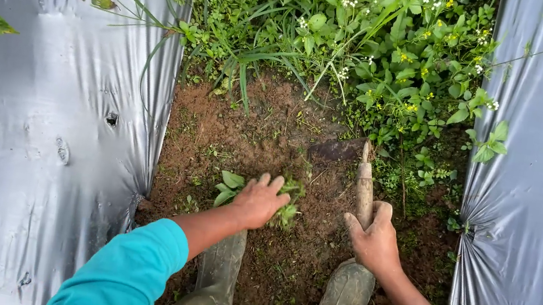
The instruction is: The person uses a hand hoe to loosen soil and remove weeds from a garden bed covered with plastic mulch. They gather the uprooted weeds by hand and discard them to the side, then continue clearing the area around the base of pepper plants.
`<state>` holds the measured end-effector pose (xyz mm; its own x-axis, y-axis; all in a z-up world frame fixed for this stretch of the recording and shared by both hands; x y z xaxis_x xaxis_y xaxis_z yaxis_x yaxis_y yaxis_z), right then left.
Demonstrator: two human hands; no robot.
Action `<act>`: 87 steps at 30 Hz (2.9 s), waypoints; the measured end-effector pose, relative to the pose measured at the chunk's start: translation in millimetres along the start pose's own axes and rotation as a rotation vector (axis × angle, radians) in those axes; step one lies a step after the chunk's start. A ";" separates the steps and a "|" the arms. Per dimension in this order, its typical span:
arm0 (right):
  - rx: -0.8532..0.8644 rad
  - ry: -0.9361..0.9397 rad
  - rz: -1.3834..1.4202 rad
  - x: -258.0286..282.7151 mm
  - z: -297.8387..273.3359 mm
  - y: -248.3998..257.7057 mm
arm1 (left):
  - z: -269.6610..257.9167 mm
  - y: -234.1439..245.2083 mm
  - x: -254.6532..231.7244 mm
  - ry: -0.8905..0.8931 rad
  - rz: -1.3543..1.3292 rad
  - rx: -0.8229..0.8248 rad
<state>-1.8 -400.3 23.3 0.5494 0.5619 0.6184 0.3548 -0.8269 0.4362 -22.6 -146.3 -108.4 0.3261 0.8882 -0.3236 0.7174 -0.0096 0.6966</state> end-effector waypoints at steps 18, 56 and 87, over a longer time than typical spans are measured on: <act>-0.006 -0.018 0.029 0.1 10.0 13.2 | -69.1 156.3 43.1 0.345 0.192 0.115; -0.016 -0.066 -0.050 12.2 9.7 27.6 | 49.9 76.3 38.7 0.208 -0.039 -0.168; -0.035 -0.104 -0.071 -12.9 11.4 16.1 | -74.1 58.8 56.8 0.325 0.292 0.134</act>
<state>5.4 -421.0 14.9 0.5996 0.6126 0.5150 0.3704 -0.7828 0.5000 -7.5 -62.3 -38.4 0.3313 0.9375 0.1067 0.7046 -0.3211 0.6328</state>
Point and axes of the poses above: each hand's wrist, its own z-axis towards the middle knuckle, its own y-axis out of the back of the hand, x = y × z, the point moved 5 cm from there along z, towards the middle knuckle, and after that the axes turned 10 degrees about z, right-handed, at the moved point
